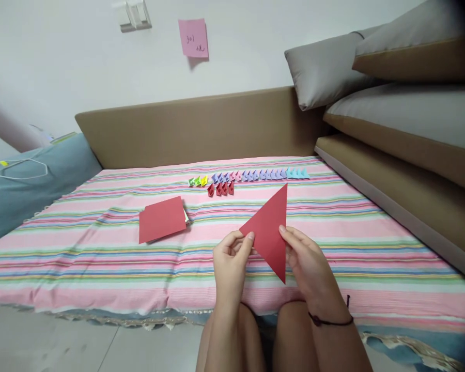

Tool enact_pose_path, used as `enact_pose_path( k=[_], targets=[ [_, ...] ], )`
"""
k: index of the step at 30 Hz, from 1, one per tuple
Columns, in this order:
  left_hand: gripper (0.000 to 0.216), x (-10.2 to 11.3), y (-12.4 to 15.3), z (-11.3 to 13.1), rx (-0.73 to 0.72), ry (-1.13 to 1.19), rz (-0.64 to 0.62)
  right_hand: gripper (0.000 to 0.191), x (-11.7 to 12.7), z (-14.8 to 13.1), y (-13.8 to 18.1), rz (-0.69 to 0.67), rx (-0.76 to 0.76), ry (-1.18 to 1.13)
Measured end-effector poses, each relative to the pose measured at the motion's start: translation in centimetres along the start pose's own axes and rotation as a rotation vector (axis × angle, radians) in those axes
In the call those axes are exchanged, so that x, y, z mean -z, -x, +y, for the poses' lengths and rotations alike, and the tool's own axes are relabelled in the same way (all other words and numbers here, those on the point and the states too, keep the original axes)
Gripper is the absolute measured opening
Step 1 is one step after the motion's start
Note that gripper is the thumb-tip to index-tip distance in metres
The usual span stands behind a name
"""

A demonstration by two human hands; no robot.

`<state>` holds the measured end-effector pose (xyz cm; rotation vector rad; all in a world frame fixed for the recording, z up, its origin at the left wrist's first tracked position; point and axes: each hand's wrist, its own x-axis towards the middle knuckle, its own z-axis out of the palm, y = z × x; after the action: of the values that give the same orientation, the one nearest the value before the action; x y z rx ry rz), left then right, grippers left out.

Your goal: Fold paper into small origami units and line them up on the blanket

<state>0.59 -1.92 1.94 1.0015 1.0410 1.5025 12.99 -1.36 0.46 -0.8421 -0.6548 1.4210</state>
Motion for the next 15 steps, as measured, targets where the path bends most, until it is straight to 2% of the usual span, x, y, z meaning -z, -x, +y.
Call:
enact_pose_path(
  k=[6, 11, 15],
  targets=[
    [0.019, 0.3, -0.2, -0.2, 0.024, 0.029, 0.010, 0.028, 0.3, -0.3, 0.3, 0.004, -0.040, 0.102],
    [0.032, 0.3, -0.2, -0.8, 0.132, 0.107, -0.168, 0.023, -0.9, -0.2, 0.6, 0.090, 0.031, 0.037],
    [0.034, 0.4, -0.3, -1.1, 0.135, 0.095, -0.214, 0.020, -1.2, 0.1, 0.6, 0.065, 0.037, 0.012]
  ],
)
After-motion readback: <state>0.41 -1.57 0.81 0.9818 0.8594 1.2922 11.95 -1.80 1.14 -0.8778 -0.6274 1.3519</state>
